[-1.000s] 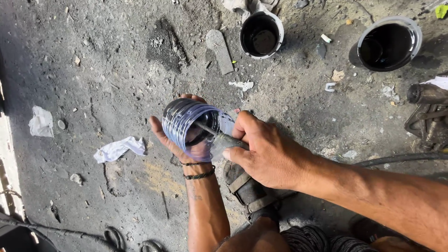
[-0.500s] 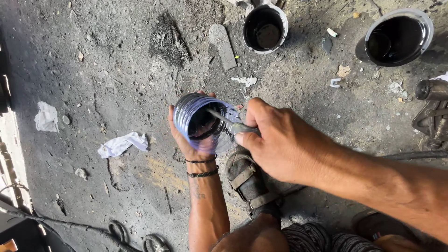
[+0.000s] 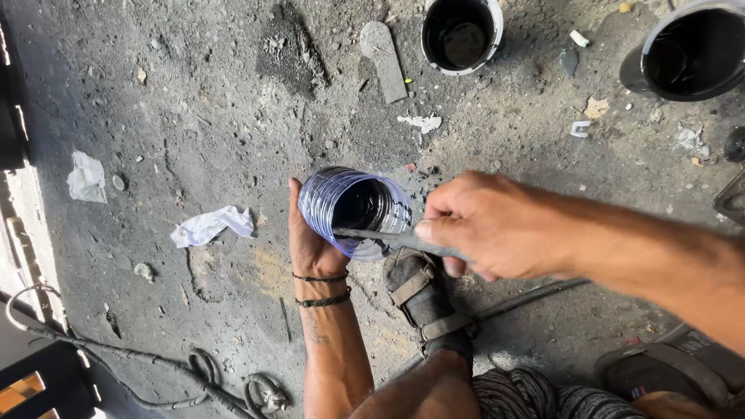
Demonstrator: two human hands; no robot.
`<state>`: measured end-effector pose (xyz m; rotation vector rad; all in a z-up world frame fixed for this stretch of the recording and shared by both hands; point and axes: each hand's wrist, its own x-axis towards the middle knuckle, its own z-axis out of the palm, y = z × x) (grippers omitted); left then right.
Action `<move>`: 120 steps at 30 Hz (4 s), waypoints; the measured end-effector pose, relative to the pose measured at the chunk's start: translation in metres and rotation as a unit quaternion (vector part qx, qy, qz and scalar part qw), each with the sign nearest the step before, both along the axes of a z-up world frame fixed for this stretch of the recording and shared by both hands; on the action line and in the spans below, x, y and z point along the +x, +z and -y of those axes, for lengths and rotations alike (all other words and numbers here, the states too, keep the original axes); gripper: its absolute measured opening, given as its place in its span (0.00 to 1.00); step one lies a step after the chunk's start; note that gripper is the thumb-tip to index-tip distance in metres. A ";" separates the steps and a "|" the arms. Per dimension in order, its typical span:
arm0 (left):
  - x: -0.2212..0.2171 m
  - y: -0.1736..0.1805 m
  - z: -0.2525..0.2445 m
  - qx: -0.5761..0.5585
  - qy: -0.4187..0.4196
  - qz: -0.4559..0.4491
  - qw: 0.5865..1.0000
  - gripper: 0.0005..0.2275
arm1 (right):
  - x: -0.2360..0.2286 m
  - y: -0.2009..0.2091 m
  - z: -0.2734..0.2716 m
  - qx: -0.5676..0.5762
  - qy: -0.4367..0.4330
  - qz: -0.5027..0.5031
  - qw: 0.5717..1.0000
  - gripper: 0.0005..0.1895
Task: Scraping and mixing black substance inside a plastic bottle using a metal tool
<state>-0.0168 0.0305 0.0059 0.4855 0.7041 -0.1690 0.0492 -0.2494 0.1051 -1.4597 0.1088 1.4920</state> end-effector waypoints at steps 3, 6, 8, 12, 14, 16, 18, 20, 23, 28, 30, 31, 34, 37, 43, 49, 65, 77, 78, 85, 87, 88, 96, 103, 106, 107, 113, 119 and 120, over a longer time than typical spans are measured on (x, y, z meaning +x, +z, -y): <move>-0.004 -0.003 -0.001 0.026 -0.010 0.064 0.998 0.18 | -0.015 -0.001 -0.021 0.022 0.060 0.108 0.992 0.08; 0.000 0.013 0.003 -0.033 -0.051 0.066 0.996 0.28 | -0.036 -0.012 -0.053 0.003 0.034 0.213 0.976 0.01; -0.004 0.007 -0.004 -0.038 -0.021 0.087 0.995 0.27 | -0.050 -0.019 -0.063 0.028 0.009 0.260 0.965 0.01; -0.008 -0.006 -0.018 0.001 0.056 0.115 0.992 0.23 | -0.056 -0.017 -0.077 0.085 -0.082 0.341 0.932 0.12; -0.004 -0.009 -0.017 0.017 0.060 0.120 0.991 0.22 | -0.060 -0.016 -0.080 0.086 -0.079 0.332 0.936 0.09; 0.001 -0.013 -0.014 0.030 0.065 0.125 0.990 0.21 | -0.063 -0.017 -0.083 0.085 -0.075 0.324 0.939 0.06; 0.008 -0.017 -0.011 0.071 0.076 0.146 0.984 0.19 | -0.064 -0.021 -0.087 0.066 -0.067 0.299 0.950 0.08; 0.016 -0.021 -0.006 0.090 0.082 0.156 0.980 0.18 | -0.063 -0.030 -0.085 0.069 -0.073 0.314 0.944 0.10; 0.025 -0.025 -0.001 0.131 0.096 0.178 0.970 0.16 | -0.067 -0.046 -0.087 0.073 -0.095 0.342 0.932 0.10; 0.041 -0.025 0.011 0.182 0.121 0.219 0.951 0.16 | -0.062 -0.061 -0.083 0.044 -0.153 0.349 0.923 0.05; 0.047 -0.019 0.014 0.272 0.203 0.172 0.925 0.20 | -0.054 -0.058 -0.076 0.026 -0.189 0.252 0.949 0.07; 0.043 -0.039 0.000 0.273 0.208 0.174 0.923 0.20 | -0.047 -0.061 -0.066 0.028 -0.185 0.256 0.948 0.07; 0.035 -0.070 -0.025 0.324 0.186 0.123 0.919 0.19 | -0.027 -0.059 -0.042 0.014 -0.179 0.209 0.961 0.15; 0.034 -0.047 -0.012 0.233 0.167 0.097 0.953 0.20 | -0.014 -0.047 -0.021 0.022 -0.233 0.146 0.961 0.12; 0.028 0.022 0.015 0.224 0.061 0.175 0.957 0.22 | -0.004 -0.062 0.008 0.024 -0.069 0.362 0.929 0.10; 0.033 0.026 -0.002 0.137 0.078 0.161 0.974 0.24 | 0.004 -0.025 -0.010 0.096 -0.030 0.621 0.778 0.08; 0.033 0.040 -0.024 0.157 0.036 0.139 0.977 0.20 | 0.044 0.041 -0.026 0.004 0.251 0.667 0.702 0.18; 0.055 0.045 -0.050 0.298 0.082 0.137 0.941 0.18 | 0.057 0.014 0.010 -0.061 0.296 0.728 0.615 0.15; 0.055 0.046 -0.054 0.254 0.090 0.137 0.953 0.18 | 0.056 0.018 0.017 -0.088 0.247 0.682 0.682 0.03; 0.041 0.013 -0.070 0.134 0.086 0.181 0.971 0.17 | 0.011 0.043 0.019 0.002 0.019 0.630 0.776 0.13; 0.043 0.013 -0.066 0.128 0.097 0.180 0.971 0.17 | 0.004 0.054 0.014 -0.005 -0.013 0.621 0.784 0.18; 0.045 0.013 -0.063 0.129 0.099 0.181 0.970 0.17 | 0.005 0.056 0.011 -0.003 -0.013 0.622 0.783 0.18; 0.041 0.020 -0.050 0.104 0.151 0.184 0.966 0.17 | 0.012 0.073 -0.012 -0.005 0.039 0.698 0.715 0.11; 0.042 0.023 -0.032 0.080 0.167 0.182 0.966 0.18 | 0.011 0.071 -0.018 -0.024 0.065 0.746 0.663 0.05; 0.041 0.027 -0.030 0.070 0.182 0.183 0.964 0.18 | 0.010 0.056 -0.028 -0.024 0.077 0.766 0.638 0.04; 0.041 0.027 -0.028 0.072 0.177 0.197 0.962 0.20 | 0.008 0.052 -0.030 -0.016 0.076 0.767 0.637 0.07; 0.040 0.024 -0.026 0.076 0.187 0.218 0.955 0.21 | 0.001 0.046 -0.034 -0.016 0.087 0.777 0.623 0.18; 0.042 0.022 -0.027 0.093 0.203 0.221 0.949 0.20 | 0.005 0.045 -0.034 0.006 0.071 0.764 0.642 0.13; 0.040 0.022 -0.028 0.105 0.206 0.212 0.950 0.20 | 0.005 0.044 -0.034 0.015 0.066 0.764 0.642 0.15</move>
